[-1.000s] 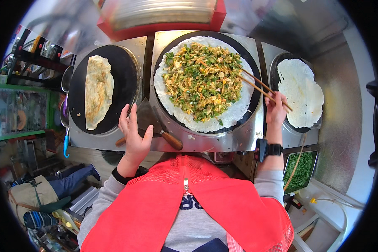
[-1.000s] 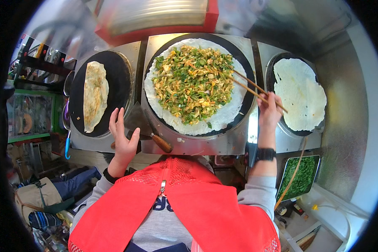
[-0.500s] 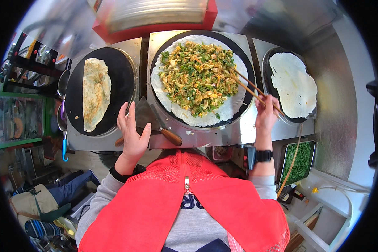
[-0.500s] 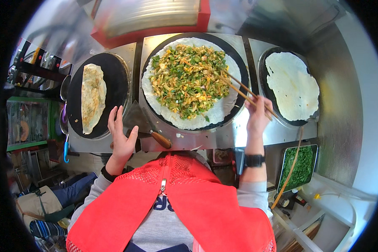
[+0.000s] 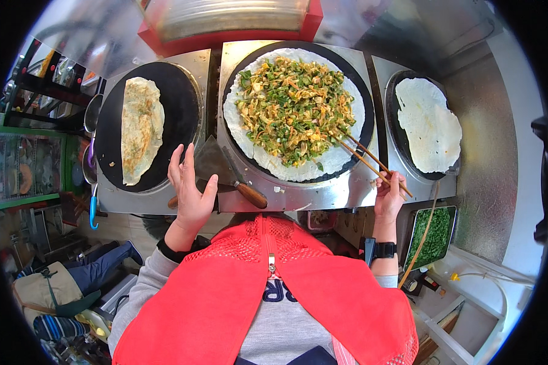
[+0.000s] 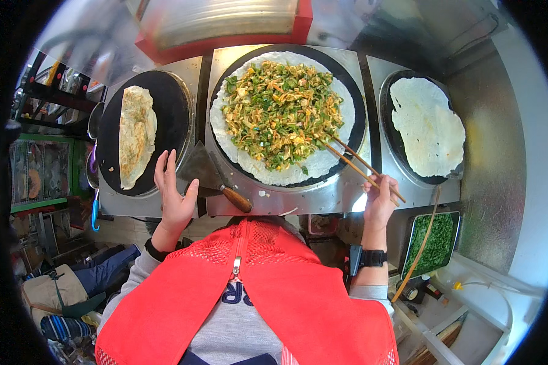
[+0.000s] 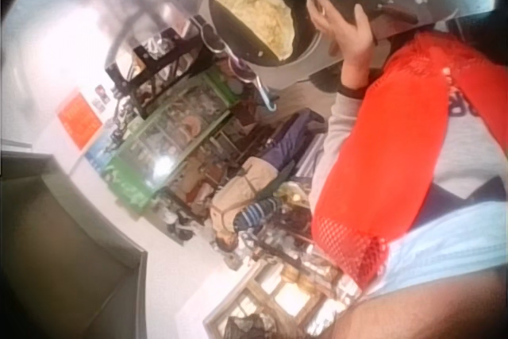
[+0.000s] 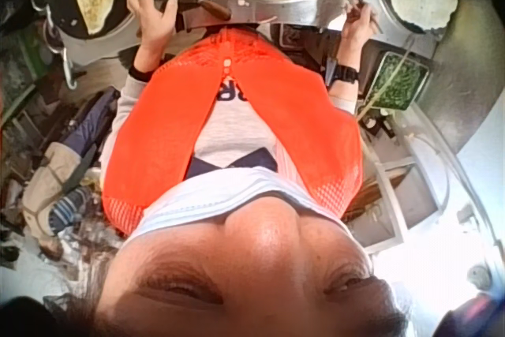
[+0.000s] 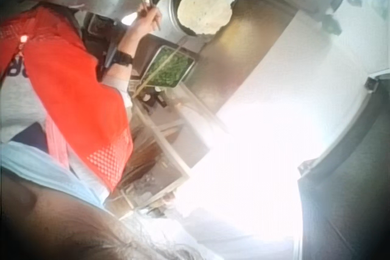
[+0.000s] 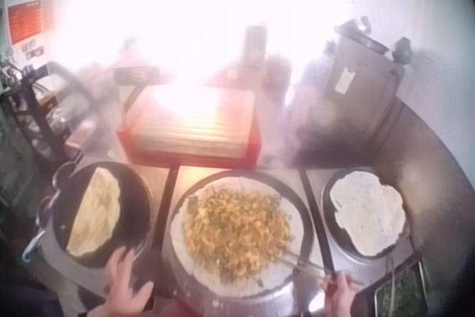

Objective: The person prepares a street food wrap by mixing chopped greens and seasonings in a small pan, then spreading the mixture onto a thin crepe on a griddle. They add scrambled egg pieces and continue assembling the wrap.

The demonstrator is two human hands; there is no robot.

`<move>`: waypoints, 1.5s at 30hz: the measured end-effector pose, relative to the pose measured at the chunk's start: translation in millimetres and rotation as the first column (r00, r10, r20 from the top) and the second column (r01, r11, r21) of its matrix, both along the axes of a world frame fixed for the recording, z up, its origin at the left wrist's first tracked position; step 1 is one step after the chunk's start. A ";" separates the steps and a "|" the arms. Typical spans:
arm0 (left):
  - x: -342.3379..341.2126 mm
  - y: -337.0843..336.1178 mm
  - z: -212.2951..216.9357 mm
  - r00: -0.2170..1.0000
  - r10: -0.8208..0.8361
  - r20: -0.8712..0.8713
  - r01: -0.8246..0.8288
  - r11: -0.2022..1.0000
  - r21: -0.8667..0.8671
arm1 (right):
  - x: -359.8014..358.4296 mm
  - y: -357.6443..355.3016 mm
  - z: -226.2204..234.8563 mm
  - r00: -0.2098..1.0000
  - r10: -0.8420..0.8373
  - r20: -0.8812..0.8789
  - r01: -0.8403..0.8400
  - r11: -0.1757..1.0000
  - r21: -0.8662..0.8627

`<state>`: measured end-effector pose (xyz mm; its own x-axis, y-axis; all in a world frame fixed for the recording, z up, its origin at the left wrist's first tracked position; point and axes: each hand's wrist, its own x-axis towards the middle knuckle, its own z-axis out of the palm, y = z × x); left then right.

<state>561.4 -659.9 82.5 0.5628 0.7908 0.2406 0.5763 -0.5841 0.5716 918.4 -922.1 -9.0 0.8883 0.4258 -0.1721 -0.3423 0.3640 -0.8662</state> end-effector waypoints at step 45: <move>-36.6 5.7 -0.5 0.987 0.159 0.018 -0.160 0.987 0.025 | -38.0 246.8 72.2 0.847 0.432 0.311 -0.375 0.899 -0.227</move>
